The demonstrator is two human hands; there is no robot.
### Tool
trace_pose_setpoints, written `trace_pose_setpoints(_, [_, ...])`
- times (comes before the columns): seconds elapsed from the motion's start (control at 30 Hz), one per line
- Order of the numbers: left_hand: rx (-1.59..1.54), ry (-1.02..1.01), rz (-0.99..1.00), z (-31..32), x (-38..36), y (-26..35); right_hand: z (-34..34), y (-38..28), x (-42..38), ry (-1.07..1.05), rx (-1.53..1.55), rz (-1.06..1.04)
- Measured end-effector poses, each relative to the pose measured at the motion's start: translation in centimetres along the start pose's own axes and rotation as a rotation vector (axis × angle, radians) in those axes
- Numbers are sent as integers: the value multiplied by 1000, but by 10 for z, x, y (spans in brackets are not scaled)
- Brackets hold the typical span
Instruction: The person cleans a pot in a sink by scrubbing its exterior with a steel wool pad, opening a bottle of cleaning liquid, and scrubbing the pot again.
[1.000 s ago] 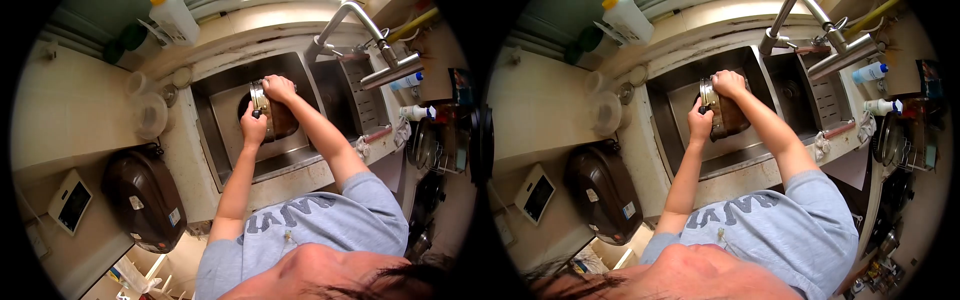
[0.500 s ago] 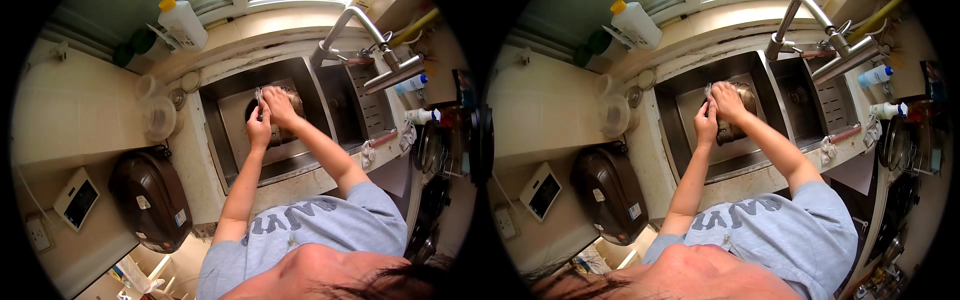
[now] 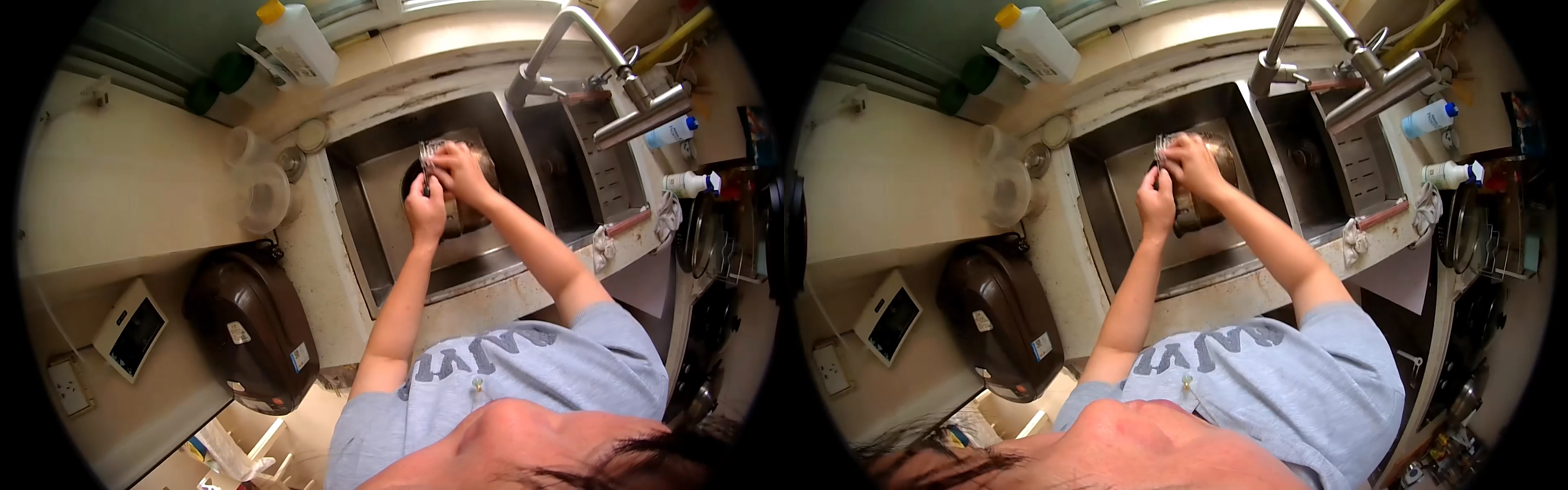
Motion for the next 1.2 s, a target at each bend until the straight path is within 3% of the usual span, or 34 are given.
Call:
trace_pose_setpoints(0.07, [42, -26, -34, -4, 1, 2, 7, 7, 14, -29, -20, 25])
trace_pose_setpoints(0.13, [90, -36, -54, -4, 0, 1, 21, 9, 41, 53, -150, 237])
trace_pose_setpoints(0.3, [55, 18, 44, -2, 0, 0, 3, -10, -7, 37, 11, -14])
trace_pose_setpoints(0.37, [80, 25, 90, 2, -1, -5, 5, -1, 10, 6, -33, -25])
trace_pose_setpoints(0.4, [89, -21, -24, -6, 2, 7, 11, 4, 18, -34, -34, 4])
trace_pose_setpoints(0.47, [126, -20, -23, -5, 3, 0, 22, 17, 33, -68, -116, 77])
trace_pose_setpoints(0.53, [120, 10, -13, 1, -2, -6, 35, 51, 77, -402, -38, 584])
trace_pose_setpoints(0.6, [84, -7, -4, -4, 4, 3, 34, 62, 87, -433, 66, 586])
trace_pose_setpoints(0.67, [97, -16, -75, -6, 0, 3, 29, 63, 80, -373, 55, 555])
trace_pose_setpoints(0.73, [157, 49, -23, -2, 2, -3, 14, 55, 73, -499, 126, 398])
trace_pose_setpoints(0.77, [142, 66, -50, -3, -2, 0, 1, 49, 64, -491, 224, 164])
trace_pose_setpoints(0.8, [125, 76, -65, -3, -2, 3, -3, 43, 55, -491, 224, 164])
trace_pose_setpoints(0.87, [117, 85, -75, -4, -1, 5, -11, 25, 38, -371, 310, -194])
trace_pose_setpoints(1.0, [185, 73, -9, -3, -3, 4, -12, 20, 38, -343, 419, -89])
trace_pose_setpoints(1.07, [194, 54, -15, -3, -3, 4, -8, 23, 50, -286, 330, 135])
trace_pose_setpoints(1.13, [215, 50, -44, -7, -1, 3, -9, 20, 49, -269, 330, 124])
trace_pose_setpoints(1.2, [218, 83, 4, -6, -2, 1, -16, 11, 33, -342, 289, -266])
Point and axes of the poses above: each hand's wrist, its own x-axis towards the middle knuckle, its own z-axis out of the palm, y = z × x, the point moved 1 cm from there along x, towards the middle knuckle, and after that the axes turned 1 degree about z, right-handed, at the moved point
